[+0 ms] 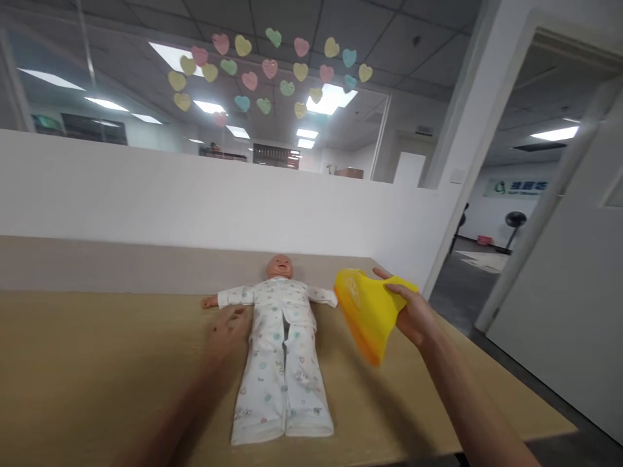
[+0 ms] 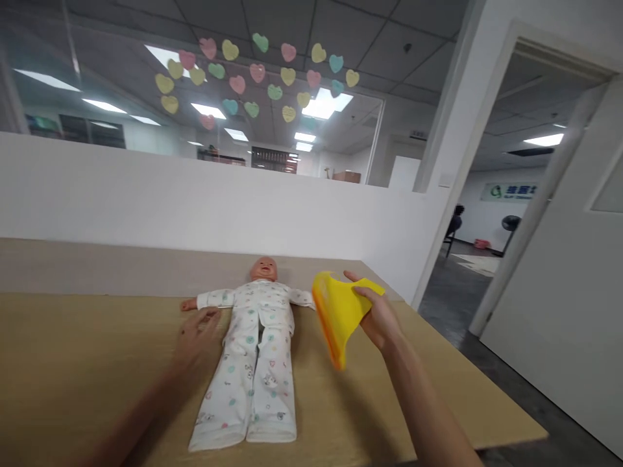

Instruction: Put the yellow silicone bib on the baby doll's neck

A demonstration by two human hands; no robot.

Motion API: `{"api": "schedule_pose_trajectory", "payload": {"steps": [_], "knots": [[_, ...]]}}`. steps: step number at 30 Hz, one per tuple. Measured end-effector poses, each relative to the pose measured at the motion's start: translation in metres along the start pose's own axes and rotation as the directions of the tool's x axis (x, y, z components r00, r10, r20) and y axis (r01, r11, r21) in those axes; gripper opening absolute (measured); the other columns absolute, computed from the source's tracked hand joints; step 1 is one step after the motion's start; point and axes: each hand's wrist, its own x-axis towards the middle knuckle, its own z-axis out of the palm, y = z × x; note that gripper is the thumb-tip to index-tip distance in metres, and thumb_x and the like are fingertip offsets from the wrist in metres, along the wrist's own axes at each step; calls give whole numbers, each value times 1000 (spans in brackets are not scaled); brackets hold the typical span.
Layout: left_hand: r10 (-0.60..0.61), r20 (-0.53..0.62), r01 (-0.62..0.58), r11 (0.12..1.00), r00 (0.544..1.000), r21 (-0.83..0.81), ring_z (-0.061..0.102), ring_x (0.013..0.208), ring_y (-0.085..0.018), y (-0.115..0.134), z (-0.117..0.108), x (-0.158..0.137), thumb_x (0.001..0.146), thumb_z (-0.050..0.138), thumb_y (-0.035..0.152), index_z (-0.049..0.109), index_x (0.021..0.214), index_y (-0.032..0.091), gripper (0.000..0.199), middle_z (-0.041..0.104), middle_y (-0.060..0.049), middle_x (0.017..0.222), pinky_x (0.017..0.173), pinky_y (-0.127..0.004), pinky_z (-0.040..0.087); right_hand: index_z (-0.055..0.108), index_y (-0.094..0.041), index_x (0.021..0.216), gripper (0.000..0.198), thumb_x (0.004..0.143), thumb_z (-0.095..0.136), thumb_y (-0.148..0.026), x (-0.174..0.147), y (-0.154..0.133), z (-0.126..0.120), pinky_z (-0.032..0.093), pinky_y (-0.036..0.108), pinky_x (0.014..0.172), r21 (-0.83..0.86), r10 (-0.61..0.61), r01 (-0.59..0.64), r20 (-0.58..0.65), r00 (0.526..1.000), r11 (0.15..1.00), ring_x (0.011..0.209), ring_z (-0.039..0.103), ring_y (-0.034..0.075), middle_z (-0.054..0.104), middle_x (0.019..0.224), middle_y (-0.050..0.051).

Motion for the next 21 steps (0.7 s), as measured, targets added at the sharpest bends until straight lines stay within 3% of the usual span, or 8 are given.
{"api": "schedule_pose_trajectory", "payload": {"steps": [2, 5, 7, 9, 12, 15, 17, 21], "knots": [[-138, 104, 162, 950, 985, -266, 64, 95, -25, 28, -1, -5, 84, 42, 48, 65, 90, 20, 36, 70, -11, 100, 78, -36, 52, 55, -21, 132, 64, 68, 66, -24, -10, -16, 23, 52, 29, 70, -88, -4, 15, 119, 993, 996, 79, 67, 21, 73, 93, 6], [-205, 434, 464, 598, 877, -654, 64, 98, -28, 59, -13, -18, 71, 56, 49, 66, 83, 19, 34, 72, -10, 96, 78, -36, 53, 52, -22, 134, 69, 67, 68, -25, -22, -25, 52, 53, 33, 73, -162, 17, 30, 283, 959, 986, 77, 68, 22, 74, 89, 6], [-157, 619, 628, 359, 769, -690, 67, 91, -27, 70, -28, -29, 62, 65, 44, 67, 78, 19, 30, 73, -7, 87, 80, -36, 53, 54, -22, 131, 65, 68, 68, -25, -27, -23, 68, 53, 35, 77, -171, 40, 25, 362, 931, 985, 82, 68, 23, 74, 96, 7], [-63, 712, 703, 243, 699, -669, 69, 85, -26, 74, -44, -38, 52, 71, 34, 68, 74, 19, 27, 73, -5, 82, 78, -34, 53, 56, -22, 128, 60, 69, 68, -25, -29, -17, 80, 53, 35, 77, -175, 56, 17, 406, 912, 984, 84, 68, 22, 72, 105, 8], [0, 743, 724, 224, 669, -653, 70, 78, -24, 72, -59, -41, 44, 75, 23, 67, 71, 18, 29, 73, -5, 75, 71, -30, 54, 60, -21, 123, 55, 69, 65, -22, -26, -8, 94, 54, 35, 78, -168, 80, 0, 469, 880, 986, 86, 69, 22, 68, 116, 8], [-186, 696, 721, 173, 693, -671, 70, 73, -21, 71, -56, -28, 53, 78, 32, 68, 75, 17, 29, 73, -4, 73, 70, -28, 55, 62, -19, 120, 52, 68, 65, -22, -13, -3, 106, 54, 35, 77, -181, 106, -10, 525, 845, 983, 84, 69, 23, 68, 114, 9], [-295, 667, 722, 145, 684, -677, 70, 83, -23, 73, -52, -13, 65, 74, 43, 68, 82, 16, 32, 75, -6, 80, 76, -29, 55, 62, -16, 119, 51, 69, 66, -24, 0, -3, 115, 54, 35, 75, -203, 123, -12, 544, 830, 979, 83, 69, 24, 71, 103, 9], [-345, 597, 682, 225, 724, -696, 68, 98, -27, 78, -47, 26, 77, 67, 44, 66, 100, 15, 37, 75, -10, 92, 82, -33, 55, 63, -15, 118, 47, 77, 64, -36, 35, -7, 127, 54, 33, 74, -215, 130, -22, 508, 852, 976, 85, 68, 24, 72, 93, 10]]}}
